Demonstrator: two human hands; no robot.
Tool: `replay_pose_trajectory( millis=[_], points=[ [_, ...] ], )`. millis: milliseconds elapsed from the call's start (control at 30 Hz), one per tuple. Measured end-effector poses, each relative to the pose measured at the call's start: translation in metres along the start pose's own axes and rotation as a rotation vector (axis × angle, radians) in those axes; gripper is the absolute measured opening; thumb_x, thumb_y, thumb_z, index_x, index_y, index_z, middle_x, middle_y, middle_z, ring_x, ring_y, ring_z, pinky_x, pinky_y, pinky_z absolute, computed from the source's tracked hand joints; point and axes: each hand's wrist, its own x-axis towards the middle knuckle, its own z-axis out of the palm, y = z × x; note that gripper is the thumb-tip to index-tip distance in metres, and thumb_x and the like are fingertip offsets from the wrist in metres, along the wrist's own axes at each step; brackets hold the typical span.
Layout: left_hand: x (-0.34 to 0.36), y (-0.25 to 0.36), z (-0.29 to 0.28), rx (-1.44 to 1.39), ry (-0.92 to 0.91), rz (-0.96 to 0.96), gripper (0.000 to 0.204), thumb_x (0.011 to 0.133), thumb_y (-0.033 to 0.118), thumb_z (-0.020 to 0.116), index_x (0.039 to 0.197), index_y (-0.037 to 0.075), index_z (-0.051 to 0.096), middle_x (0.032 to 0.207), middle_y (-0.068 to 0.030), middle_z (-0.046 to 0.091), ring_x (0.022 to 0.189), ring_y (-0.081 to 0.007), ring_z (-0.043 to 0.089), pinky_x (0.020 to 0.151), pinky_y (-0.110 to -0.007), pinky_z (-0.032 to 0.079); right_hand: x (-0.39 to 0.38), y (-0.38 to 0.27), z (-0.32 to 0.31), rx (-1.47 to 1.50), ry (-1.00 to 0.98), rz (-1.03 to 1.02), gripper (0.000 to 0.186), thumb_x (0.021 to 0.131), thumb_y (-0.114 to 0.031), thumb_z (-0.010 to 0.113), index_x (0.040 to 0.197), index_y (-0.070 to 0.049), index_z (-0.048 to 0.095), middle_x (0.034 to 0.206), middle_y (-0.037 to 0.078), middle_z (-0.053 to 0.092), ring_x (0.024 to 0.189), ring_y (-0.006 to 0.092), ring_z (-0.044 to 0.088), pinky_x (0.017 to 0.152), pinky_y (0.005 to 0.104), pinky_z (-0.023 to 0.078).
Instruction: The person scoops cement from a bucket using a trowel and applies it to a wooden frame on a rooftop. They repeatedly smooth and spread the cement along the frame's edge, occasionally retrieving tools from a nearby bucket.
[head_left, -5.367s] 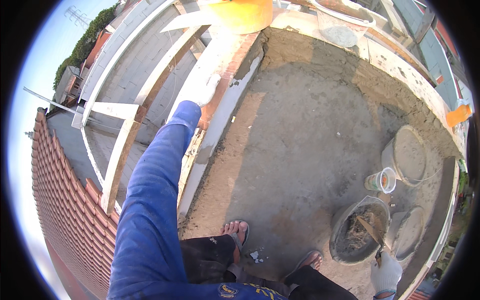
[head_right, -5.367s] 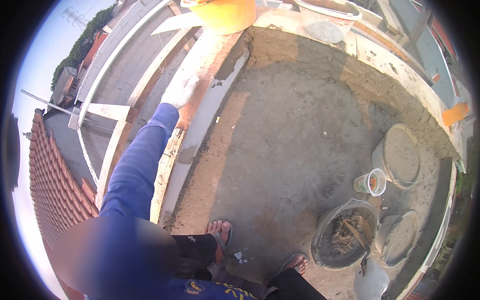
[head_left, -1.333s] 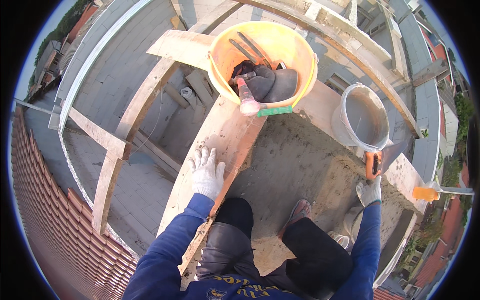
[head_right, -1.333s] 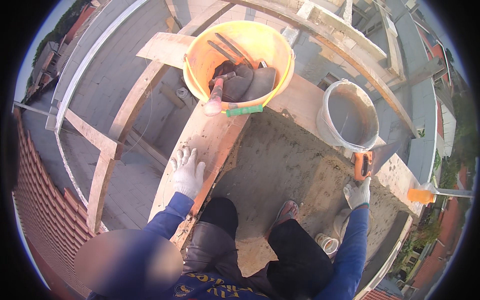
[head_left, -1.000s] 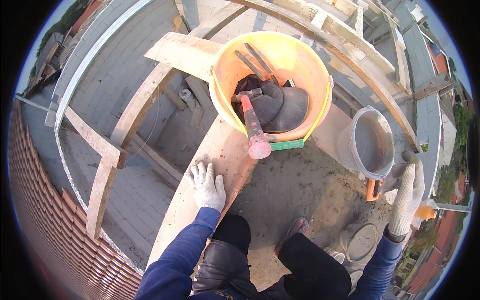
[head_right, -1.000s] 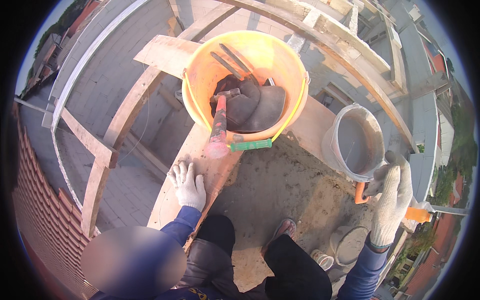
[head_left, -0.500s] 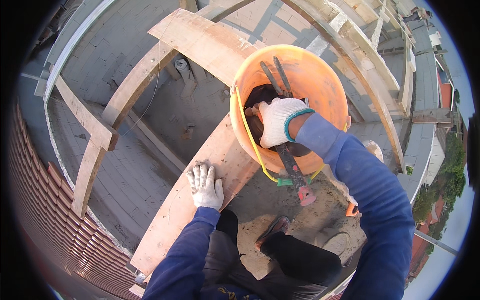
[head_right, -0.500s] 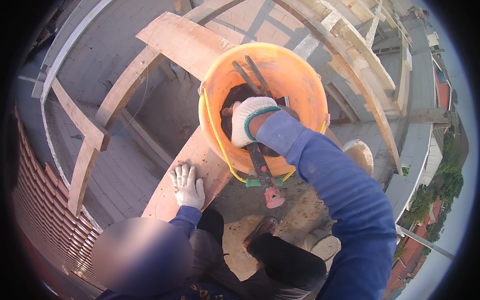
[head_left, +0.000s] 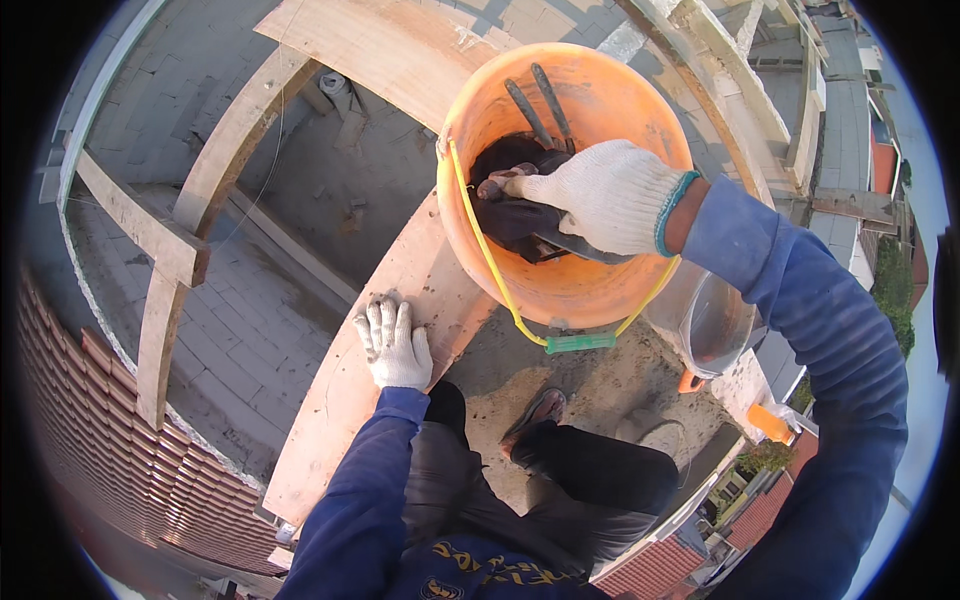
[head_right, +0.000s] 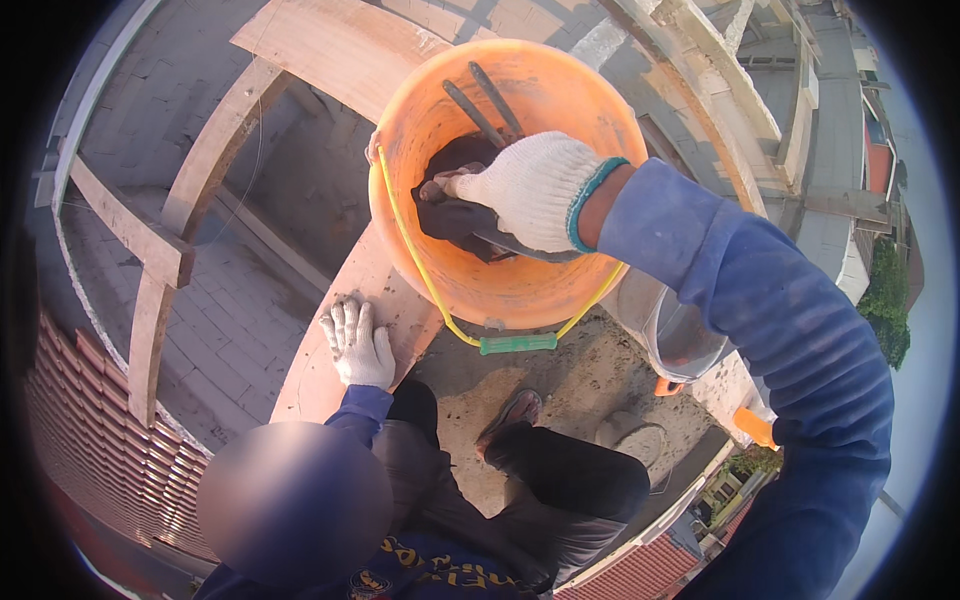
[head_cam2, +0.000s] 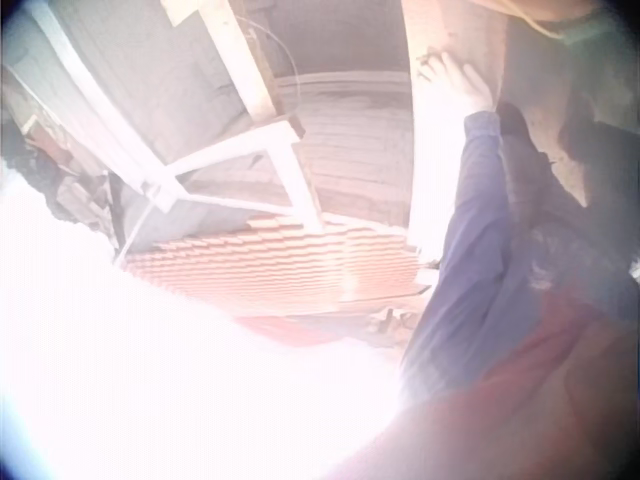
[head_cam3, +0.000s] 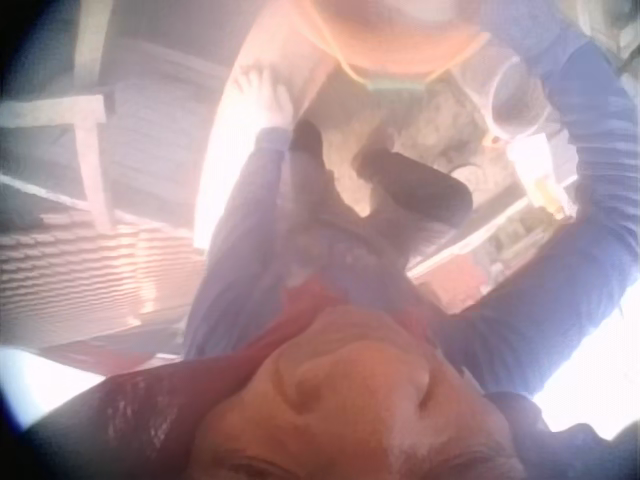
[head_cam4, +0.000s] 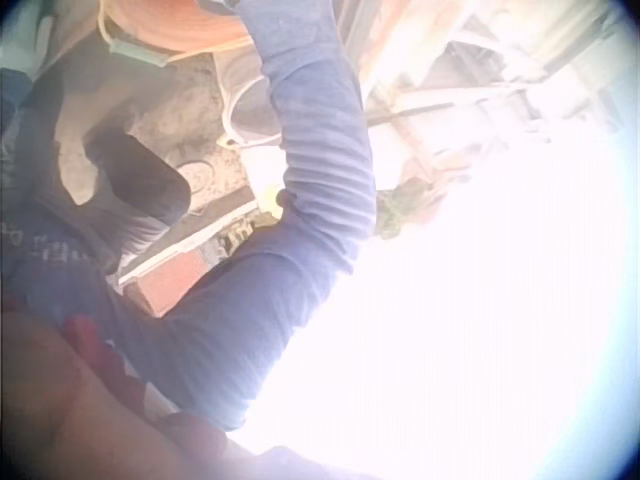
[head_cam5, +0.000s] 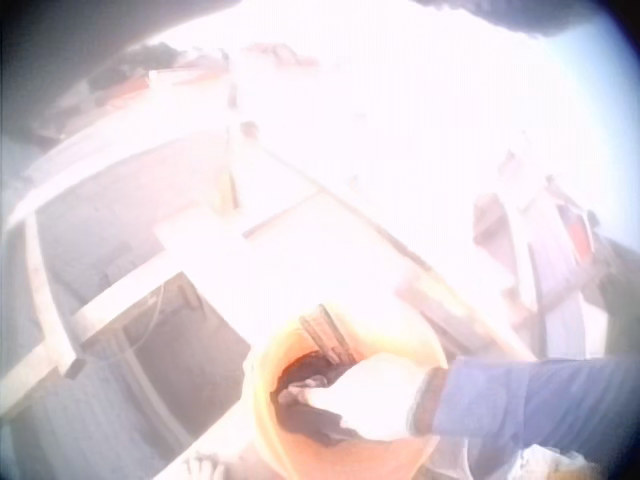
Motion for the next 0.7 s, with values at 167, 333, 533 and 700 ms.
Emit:
replay_pose_trajectory(
  millis=[167,333,533,700],
  points=[
    [0.001,-0.001,0.000,0.004,0.026,-0.005,0.050,0.095,0.021,0.069,0.142,0.002,0.068,0.157,-0.0222,0.059,0.156,-0.0462,0.042,0.135,-0.064,0.020,0.002,0.045,-0.039,0.028,-0.031,0.094,0.057,0.100,-0.014,0.071,0.155,-0.026,0.061,0.102,0.014,0.078,0.085,0.0342,0.077,0.078,0.0470,0.062],
    [0.000,-0.001,0.004,-0.010,0.022,0.024,0.051,0.096,0.021,0.069,0.143,0.002,0.067,0.159,-0.0222,0.058,0.157,-0.0460,0.041,0.134,-0.065,0.020,0.009,0.058,-0.048,-0.067,-0.005,0.249,0.040,0.096,-0.012,0.077,0.135,-0.016,0.072,0.107,0.015,0.077,0.099,0.0331,0.077,0.090,0.0452,0.063],
    [-0.001,-0.005,0.003,-0.003,0.032,0.019,0.051,0.096,0.021,0.068,0.143,0.002,0.067,0.159,-0.0223,0.058,0.157,-0.0465,0.041,0.134,-0.065,0.020,-0.003,0.057,-0.055,0.010,0.034,0.196,0.036,0.097,-0.014,0.074,0.133,-0.010,0.072,0.115,0.016,0.078,0.103,0.0343,0.075,0.095,0.0454,0.060],
    [-0.001,0.001,0.005,0.017,0.041,0.021,0.049,0.095,0.024,0.070,0.139,0.001,0.070,0.154,-0.0227,0.060,0.154,-0.0472,0.043,0.134,-0.065,0.021,-0.059,0.074,-0.040,0.160,0.304,0.050,0.040,0.099,-0.017,0.067,0.139,-0.014,0.070,0.104,0.015,0.078,0.093,0.0332,0.075,0.086,0.0446,0.059]
  ],
)
